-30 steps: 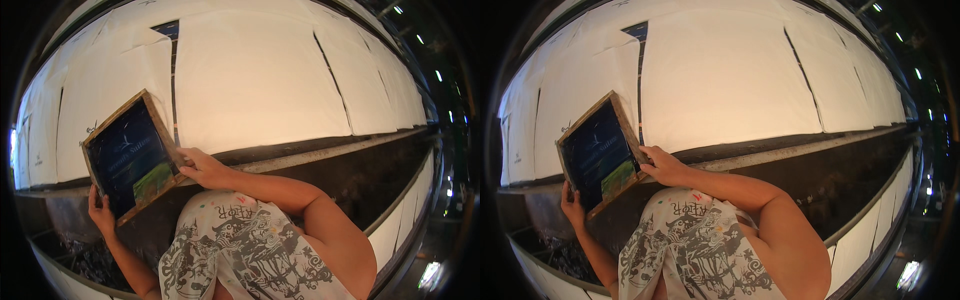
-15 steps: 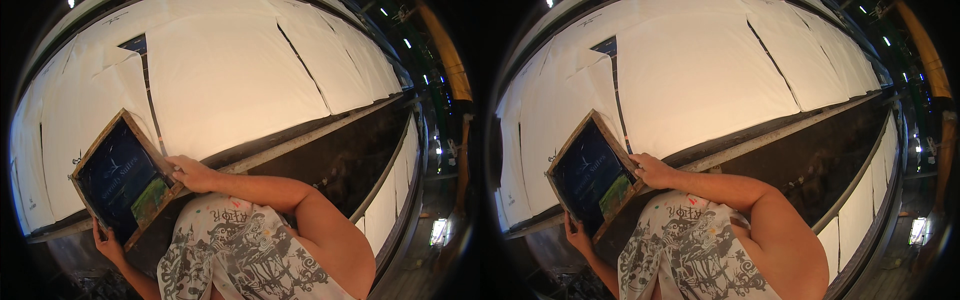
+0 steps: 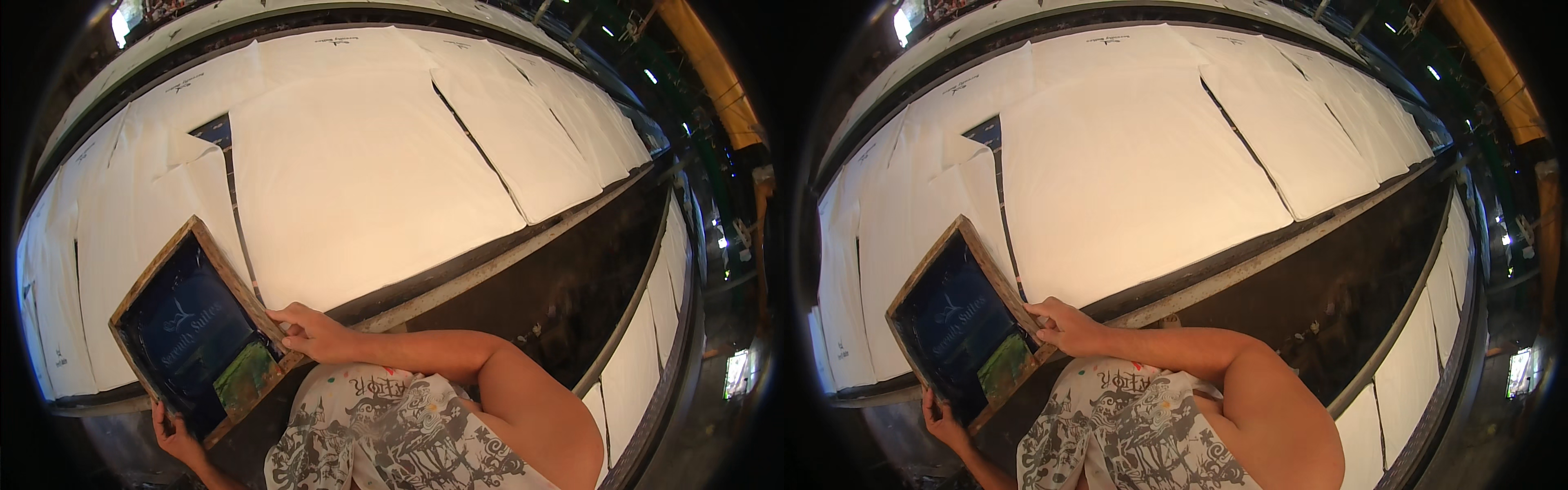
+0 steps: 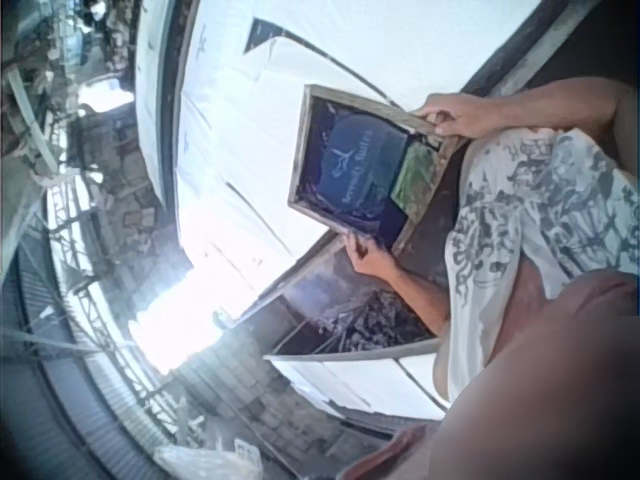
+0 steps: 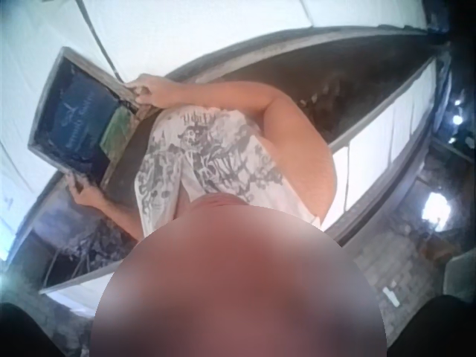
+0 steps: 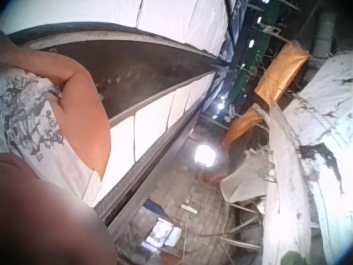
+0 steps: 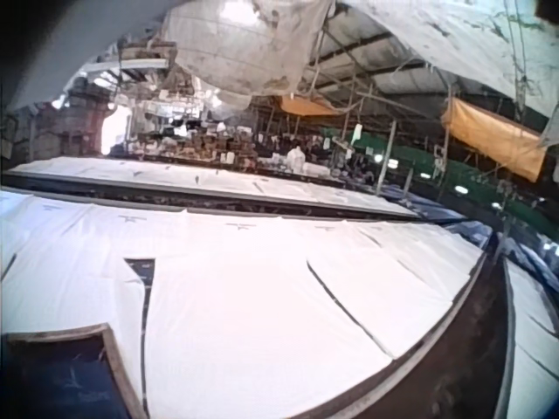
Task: The person uses a squeegee to spread dark ink across a screen-printing frame and presses it onto white polo shirts laid out on a table. The person repeats the process on multiple shirts, lifting the frame to reveal the printed logo and moving to the next shirt.
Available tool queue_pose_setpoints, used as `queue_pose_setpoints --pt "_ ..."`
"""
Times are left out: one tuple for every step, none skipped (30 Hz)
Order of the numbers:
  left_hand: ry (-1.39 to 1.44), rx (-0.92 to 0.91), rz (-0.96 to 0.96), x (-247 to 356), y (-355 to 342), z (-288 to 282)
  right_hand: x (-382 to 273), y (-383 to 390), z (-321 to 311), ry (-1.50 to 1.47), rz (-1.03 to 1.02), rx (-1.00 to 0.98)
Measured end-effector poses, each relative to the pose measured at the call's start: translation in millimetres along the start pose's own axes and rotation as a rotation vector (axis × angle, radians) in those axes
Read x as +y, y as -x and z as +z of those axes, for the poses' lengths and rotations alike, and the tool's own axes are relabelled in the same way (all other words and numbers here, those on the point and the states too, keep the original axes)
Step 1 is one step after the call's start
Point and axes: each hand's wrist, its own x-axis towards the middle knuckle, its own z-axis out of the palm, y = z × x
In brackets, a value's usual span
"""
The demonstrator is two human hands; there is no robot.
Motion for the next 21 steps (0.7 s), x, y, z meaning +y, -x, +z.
queue_pose_setpoints --pt "-0.015 -0.004 0.03 15 0 9 -2 4 -7 -0.016 -0.032 0.008" --pt "0.004 0.001 0.027 26 1 21 -4 8 -16 -0.03 -0.038 0.034" --pt "0.017 0.01 0.025 38 2 28 -8 12 -25 -0.049 -0.048 0.054" --pt "0.03 0.017 0.024 48 2 36 -11 17 -35 -0.068 -0.057 0.075" --pt "0.044 0.008 0.05 50 3 46 -10 24 -46 -0.076 -0.069 0.114" --pt "0.053 0.011 0.083 49 4 55 -9 29 -57 -0.088 -0.093 0.143" --pt "0.069 0.007 0.114 51 5 72 -9 35 -70 -0.095 -0.112 0.179" --pt "0.091 -0.007 0.098 55 7 88 -10 43 -83 -0.131 -0.12 0.223" --pt "0.119 -0.026 0.104 60 8 109 -10 52 -99 -0.132 -0.136 0.261" --pt "0.143 -0.044 0.107 67 10 127 -10 60 -112 -0.137 -0.15 0.297" --pt "0.166 -0.063 0.109 75 12 146 -10 68 -127 -0.142 -0.163 0.332" --pt "0.13 -0.047 0.074 86 15 166 -9 77 -141 -0.146 -0.173 0.366" --pt "0.158 -0.059 0.086 96 16 186 -9 85 -156 -0.139 -0.181 0.409" --pt "0.176 -0.067 0.095 105 18 203 -8 89 -171 -0.139 -0.185 0.445" --pt "0.191 -0.073 0.1 117 19 219 -7 95 -187 -0.14 -0.185 0.479" --pt "0.195 -0.069 0.137 142 21 244 -13 103 -205 -0.16 -0.127 0.498" --pt "0.191 -0.062 0.172 167 22 272 -22 110 -225 -0.183 -0.066 0.509" --pt "0.206 -0.072 0.168 184 18 290 -28 114 -243 -0.131 -0.058 0.575" --pt "0.209 -0.098 0.194 212 15 316 -28 119 -265 -0.12 -0.104 0.651" --pt "0.193 -0.12 0.247 246 14 328 -37 120 -282 -0.123 -0.202 0.674" --pt "0.179 -0.127 0.28 265 10 344 -43 119 -301 -0.158 -0.238 0.706"
